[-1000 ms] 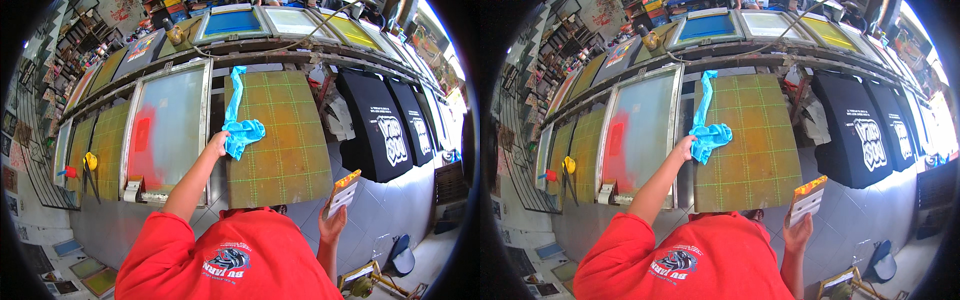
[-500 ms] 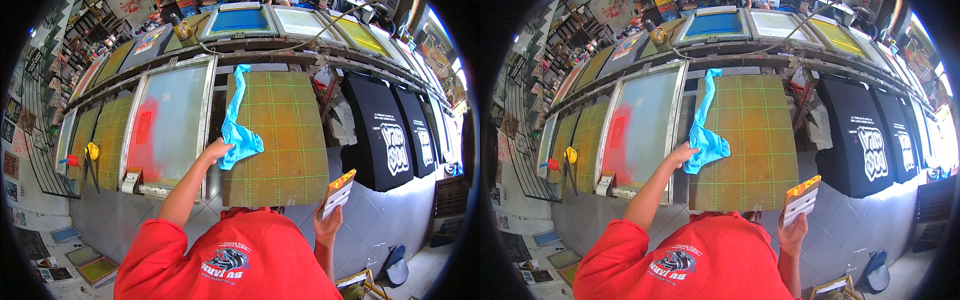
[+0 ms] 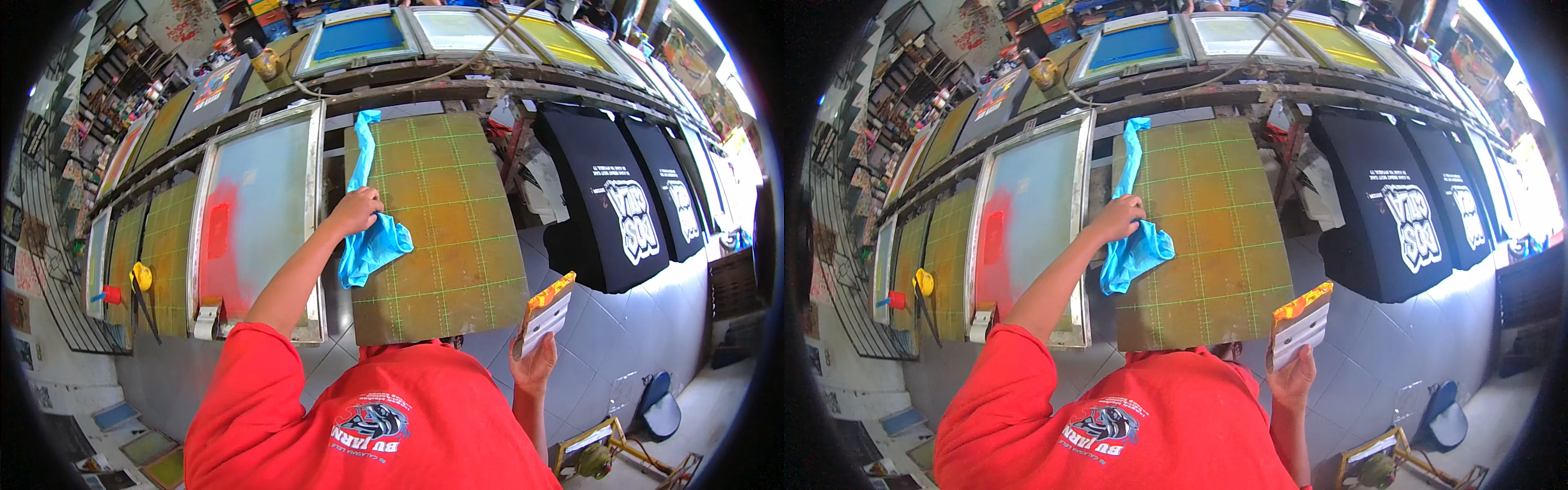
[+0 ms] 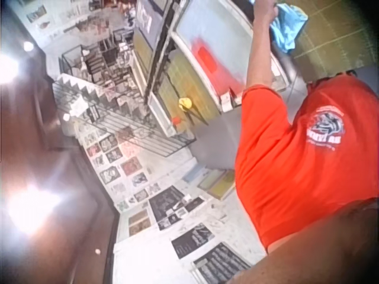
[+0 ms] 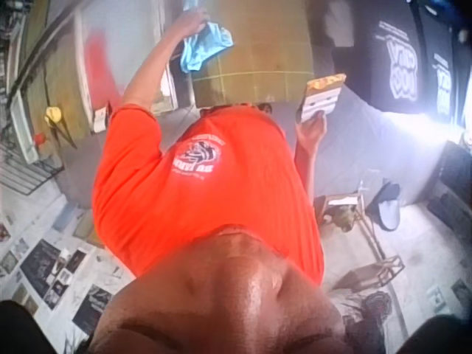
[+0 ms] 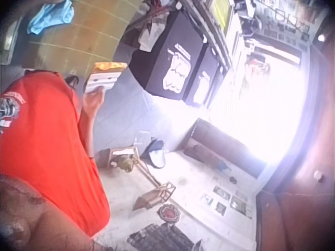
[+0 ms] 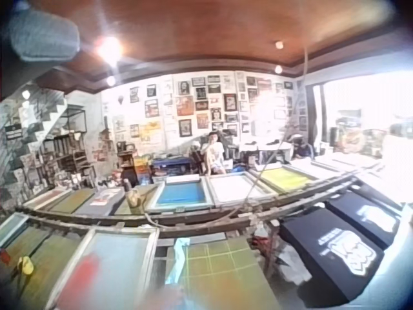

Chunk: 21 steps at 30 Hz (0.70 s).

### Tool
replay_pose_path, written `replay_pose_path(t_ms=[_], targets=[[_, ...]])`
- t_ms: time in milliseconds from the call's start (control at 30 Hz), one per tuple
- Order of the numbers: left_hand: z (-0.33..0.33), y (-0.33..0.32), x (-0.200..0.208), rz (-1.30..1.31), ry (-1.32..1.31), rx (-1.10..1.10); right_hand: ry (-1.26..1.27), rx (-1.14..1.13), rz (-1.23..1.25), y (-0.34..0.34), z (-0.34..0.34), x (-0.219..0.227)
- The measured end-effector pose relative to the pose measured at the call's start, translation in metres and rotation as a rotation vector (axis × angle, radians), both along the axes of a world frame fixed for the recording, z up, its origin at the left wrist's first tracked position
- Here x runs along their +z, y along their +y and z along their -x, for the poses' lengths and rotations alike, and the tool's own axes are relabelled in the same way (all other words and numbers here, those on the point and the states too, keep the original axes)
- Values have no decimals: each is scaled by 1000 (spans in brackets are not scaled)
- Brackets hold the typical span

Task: The person retrieves a container of orange ink from a shelf and places it on a table with other supplies. They then pour the ink into a small bucket and use a squeegee to spread it. Finally, they walk to a screen printing station, pick up a blue cloth, and wipe the surface of a screen.

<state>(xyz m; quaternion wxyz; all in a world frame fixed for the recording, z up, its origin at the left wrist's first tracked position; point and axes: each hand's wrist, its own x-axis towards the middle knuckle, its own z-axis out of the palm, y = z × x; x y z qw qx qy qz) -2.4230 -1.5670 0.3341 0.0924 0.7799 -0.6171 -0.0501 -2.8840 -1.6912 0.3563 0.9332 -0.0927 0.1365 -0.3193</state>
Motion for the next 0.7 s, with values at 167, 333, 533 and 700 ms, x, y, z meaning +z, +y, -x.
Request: replay_pose_path(t_ms=[167, 333, 533, 700], targets=[[-37, -44, 28, -26, -79, 159, 2, -42, 34, 9, 3, 6], [-54, -72, 28, 66, -37, 404, 27, -74, 95, 12, 2, 5], [-39, -56, -4, 153, 136, 561, 74, -123, 53, 19, -8, 12], [47, -23, 8, 291, -107, 201, 54, -108, 69, 14, -13, 8]])
